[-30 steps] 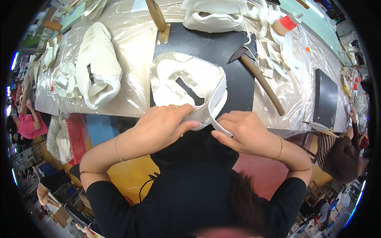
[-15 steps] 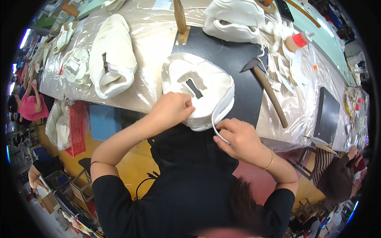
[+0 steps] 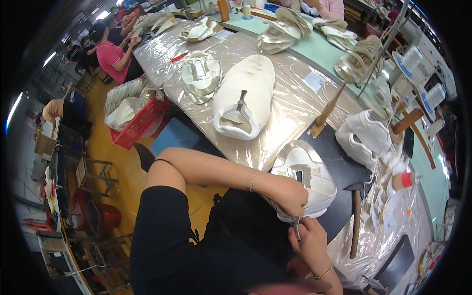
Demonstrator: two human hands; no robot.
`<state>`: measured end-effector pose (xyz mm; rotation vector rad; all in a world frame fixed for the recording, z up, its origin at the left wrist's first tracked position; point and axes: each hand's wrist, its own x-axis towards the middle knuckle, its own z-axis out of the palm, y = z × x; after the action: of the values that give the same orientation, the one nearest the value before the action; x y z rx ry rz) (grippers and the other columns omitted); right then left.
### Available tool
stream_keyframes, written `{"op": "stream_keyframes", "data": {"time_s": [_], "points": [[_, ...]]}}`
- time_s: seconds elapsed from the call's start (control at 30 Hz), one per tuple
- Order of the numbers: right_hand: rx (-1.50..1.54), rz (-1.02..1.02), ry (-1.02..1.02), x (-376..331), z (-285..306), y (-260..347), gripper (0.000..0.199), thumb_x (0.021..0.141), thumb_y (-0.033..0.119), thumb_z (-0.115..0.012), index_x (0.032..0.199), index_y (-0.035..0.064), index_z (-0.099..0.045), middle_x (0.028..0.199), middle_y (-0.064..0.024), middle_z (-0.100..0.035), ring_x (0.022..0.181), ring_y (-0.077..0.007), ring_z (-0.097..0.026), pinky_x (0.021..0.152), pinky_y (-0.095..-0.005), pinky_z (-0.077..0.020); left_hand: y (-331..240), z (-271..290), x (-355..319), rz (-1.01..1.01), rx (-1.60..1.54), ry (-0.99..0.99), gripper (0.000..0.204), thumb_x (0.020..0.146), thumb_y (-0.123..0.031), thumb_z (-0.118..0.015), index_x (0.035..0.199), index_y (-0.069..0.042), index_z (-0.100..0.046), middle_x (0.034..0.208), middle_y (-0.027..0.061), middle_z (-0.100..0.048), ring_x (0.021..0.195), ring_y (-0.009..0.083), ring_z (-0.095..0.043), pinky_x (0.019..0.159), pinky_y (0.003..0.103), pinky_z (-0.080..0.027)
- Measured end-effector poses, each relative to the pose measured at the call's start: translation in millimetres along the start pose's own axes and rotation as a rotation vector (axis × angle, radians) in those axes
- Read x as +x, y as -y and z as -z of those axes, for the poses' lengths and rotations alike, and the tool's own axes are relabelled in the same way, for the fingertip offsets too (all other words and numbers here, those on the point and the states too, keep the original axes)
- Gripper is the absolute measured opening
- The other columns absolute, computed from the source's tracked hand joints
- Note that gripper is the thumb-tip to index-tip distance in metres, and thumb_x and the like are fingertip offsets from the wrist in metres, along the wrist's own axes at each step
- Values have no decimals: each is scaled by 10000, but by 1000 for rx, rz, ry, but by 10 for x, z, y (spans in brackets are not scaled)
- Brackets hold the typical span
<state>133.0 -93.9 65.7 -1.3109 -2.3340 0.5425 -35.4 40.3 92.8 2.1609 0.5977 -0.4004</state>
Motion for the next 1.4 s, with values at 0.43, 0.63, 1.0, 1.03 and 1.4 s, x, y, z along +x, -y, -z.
{"op": "stream_keyframes", "data": {"time_s": [0.43,0.63,1.0,1.03,1.4], "points": [[-2,54,-17,261,-186,102,249,840,247,-716,766,24,-631,792,-91,-568,687,-270,-579,612,-391,-478,204,-348,-258,261,-851,-122,230,926,-57,-473,1110,26,-584,891,151,-679,757,193,-721,662,316,-611],[588,-233,152,183,59,-129,433,856,411,-723,854,-14,-641,808,-120,-628,670,-296,-616,610,-373,-492,234,-372,-212,117,-699,-120,171,884,-95,-603,1011,16,-634,734,98,-676,712,173,-714,604,294,-576],[89,-442,454,330,513,-315,566,796,496,-755,673,-35,-603,630,-200,-629,597,-359,-644,571,-422,-478,-34,-289,137,-68,-285,-135,192,878,-128,-612,909,59,-642,693,198,-674,493,246,-679,459,341,-554],[73,-419,467,336,525,-329,548,817,471,-743,676,-38,-602,643,-208,-633,616,-376,-646,584,-424,-485,-33,-291,157,-103,-220,-161,195,875,-127,-615,923,59,-647,700,201,-677,498,245,-682,448,337,-551],[241,-454,414,413,372,-262,365,985,304,-560,837,-28,-598,633,-203,-632,606,-367,-657,586,-425,-493,96,-166,164,41,-458,-21,267,883,-188,-666,939,72,-643,699,211,-669,511,263,-691,428,338,-556]]}}
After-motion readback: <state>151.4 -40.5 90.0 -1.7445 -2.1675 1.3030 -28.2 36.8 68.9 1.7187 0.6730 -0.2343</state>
